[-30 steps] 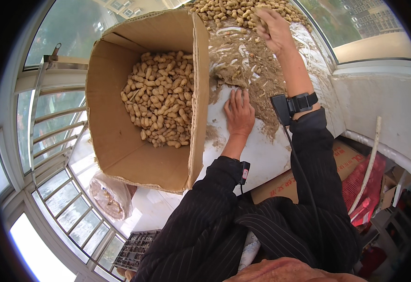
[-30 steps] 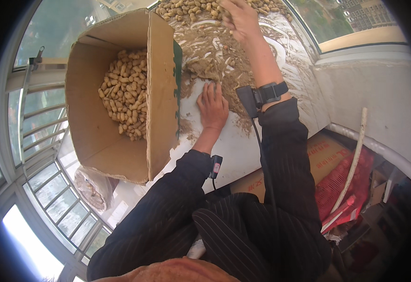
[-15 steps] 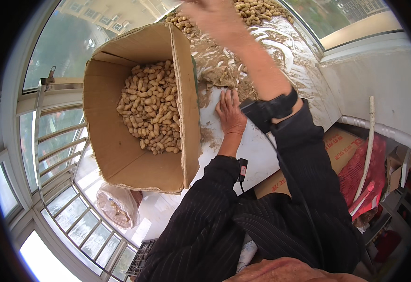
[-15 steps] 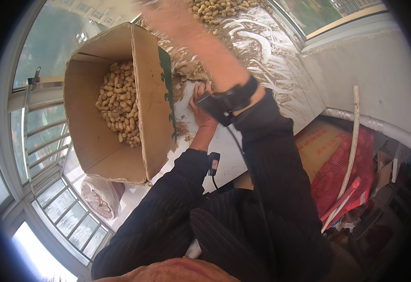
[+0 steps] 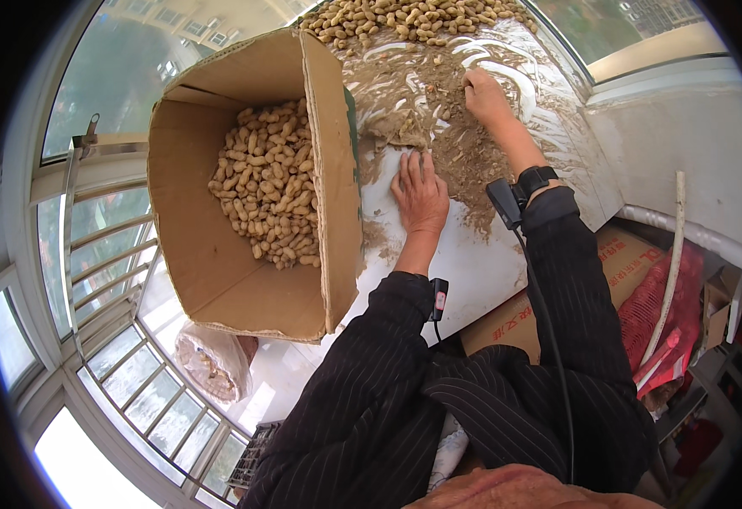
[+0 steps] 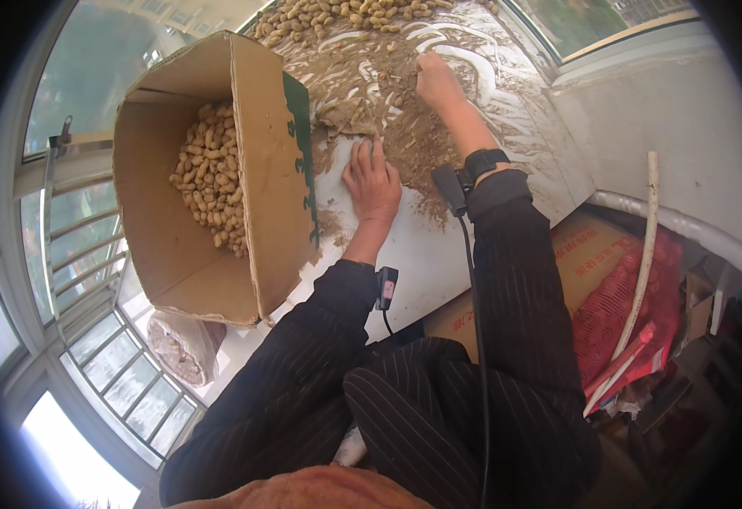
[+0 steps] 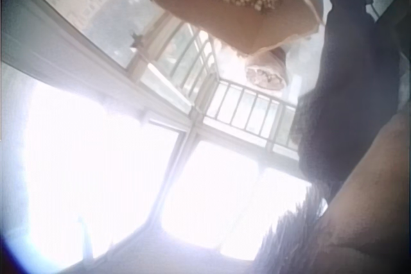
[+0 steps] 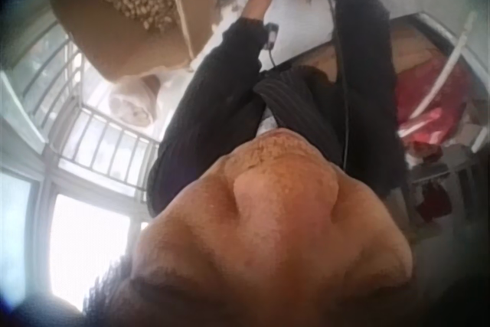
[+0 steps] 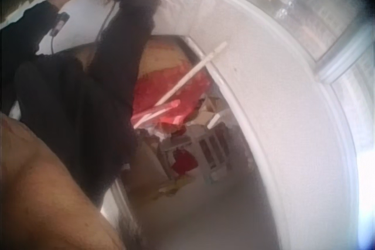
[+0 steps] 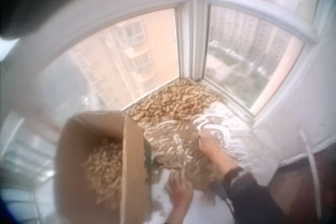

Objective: The person repeatedly scoops peanuts from a white surface into a cardboard box using both hands. The person then moves the box aside and continues to gather remaining peanuts and debris from the surface.

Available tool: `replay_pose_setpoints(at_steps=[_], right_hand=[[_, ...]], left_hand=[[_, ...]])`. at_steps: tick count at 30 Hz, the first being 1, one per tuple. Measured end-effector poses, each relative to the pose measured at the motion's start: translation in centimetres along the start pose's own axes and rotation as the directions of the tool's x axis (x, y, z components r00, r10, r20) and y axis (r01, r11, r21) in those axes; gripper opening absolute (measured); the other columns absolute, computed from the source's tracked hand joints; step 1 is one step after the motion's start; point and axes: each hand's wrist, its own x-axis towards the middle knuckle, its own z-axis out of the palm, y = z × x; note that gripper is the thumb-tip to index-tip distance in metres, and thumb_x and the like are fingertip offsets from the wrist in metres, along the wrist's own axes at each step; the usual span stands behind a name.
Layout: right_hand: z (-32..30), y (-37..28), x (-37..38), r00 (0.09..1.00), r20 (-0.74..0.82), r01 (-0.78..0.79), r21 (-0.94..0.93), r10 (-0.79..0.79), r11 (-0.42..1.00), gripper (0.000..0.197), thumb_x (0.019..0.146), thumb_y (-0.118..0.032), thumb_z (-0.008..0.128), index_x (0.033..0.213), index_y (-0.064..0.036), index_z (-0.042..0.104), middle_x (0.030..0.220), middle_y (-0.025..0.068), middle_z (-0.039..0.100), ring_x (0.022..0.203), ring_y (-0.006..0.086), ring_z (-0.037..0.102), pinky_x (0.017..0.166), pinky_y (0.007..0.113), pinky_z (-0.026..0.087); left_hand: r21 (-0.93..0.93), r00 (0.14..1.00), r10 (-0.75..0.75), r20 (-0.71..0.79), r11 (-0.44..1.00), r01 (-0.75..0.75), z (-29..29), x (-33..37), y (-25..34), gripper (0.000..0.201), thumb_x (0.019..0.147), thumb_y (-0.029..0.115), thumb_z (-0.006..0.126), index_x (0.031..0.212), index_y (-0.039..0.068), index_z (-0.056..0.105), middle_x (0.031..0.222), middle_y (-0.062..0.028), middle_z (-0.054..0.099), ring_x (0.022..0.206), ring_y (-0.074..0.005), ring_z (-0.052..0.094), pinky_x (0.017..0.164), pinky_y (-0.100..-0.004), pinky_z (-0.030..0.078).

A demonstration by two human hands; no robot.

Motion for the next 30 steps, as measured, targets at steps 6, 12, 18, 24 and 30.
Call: replay_pose_setpoints(at_steps=[6, 12, 18, 24, 30], right_hand=[[-0.6, -0.5, -1.2, 0.998, -0.017, -0.057, 0.116, 0.059, 0.992, 0.010, 0.084, -0.003, 0.060, 0.093, -0.0009, 0.064, 0.086, 0.0153, 0.063, 0.077, 0.0318, 0.062, 0.071, 0.039, 0.050], [-0.4, -3.6, -3.0, 0.981, 0.195, -0.054, 0.272, 0.000, 0.961, 0.014, 0.083, -0.010, 0.064, 0.094, -0.0024, 0.065, 0.089, 0.0170, 0.064, 0.087, 0.0378, 0.063, 0.076, 0.042, 0.051], [0.6, -5.0, -3.3, 0.978, 0.199, 0.041, 0.119, -0.064, 0.992, 0.014, 0.086, -0.007, 0.058, 0.099, -0.0029, 0.061, 0.095, 0.0202, 0.057, 0.095, 0.0422, 0.060, 0.081, 0.047, 0.049], [2.4, -4.9, -0.1, 0.997, 0.078, 0.009, 0.210, -0.026, 0.978, 0.012, 0.086, -0.004, 0.055, 0.097, -0.0021, 0.062, 0.099, 0.0210, 0.057, 0.094, 0.0424, 0.060, 0.081, 0.048, 0.049], [3.2, -4.1, 2.1, 0.997, 0.043, 0.059, 0.096, -0.063, 0.994, 0.006, 0.084, -0.005, 0.058, 0.088, -0.0015, 0.061, 0.094, 0.0222, 0.056, 0.090, 0.0423, 0.059, 0.080, 0.048, 0.049]], left_hand=[[0.009, 1.000, -0.001, 0.002, 1.000, 0.001, 0.0, 0.0, 0.0, 0.046, 0.089, 0.016, 0.054, 0.135, 0.008, 0.048, 0.139, -0.0120, 0.044, 0.138, -0.0291, 0.035, 0.107, -0.0468, 0.029], [0.026, 1.000, 0.000, 0.006, 1.000, 0.000, -0.1, 0.0, 0.1, 0.046, 0.089, 0.016, 0.055, 0.134, 0.008, 0.049, 0.139, -0.0114, 0.044, 0.138, -0.0285, 0.035, 0.107, -0.0461, 0.030], [0.032, 1.000, -0.001, -0.014, 0.999, 0.002, 0.0, 0.1, 0.0, 0.047, 0.088, 0.016, 0.055, 0.133, 0.007, 0.049, 0.139, -0.0114, 0.045, 0.138, -0.0289, 0.036, 0.107, -0.0457, 0.029], [0.028, 1.000, 0.004, -0.006, 1.000, -0.004, -0.1, 0.1, 0.0, 0.049, 0.087, 0.016, 0.056, 0.134, 0.007, 0.048, 0.139, -0.0123, 0.045, 0.138, -0.0297, 0.036, 0.107, -0.0451, 0.028], [0.019, 1.000, -0.001, 0.006, 1.000, 0.001, -0.3, 0.1, 0.1, 0.048, 0.088, 0.016, 0.055, 0.134, 0.007, 0.049, 0.139, -0.0127, 0.045, 0.138, -0.0297, 0.036, 0.108, -0.0453, 0.028]])
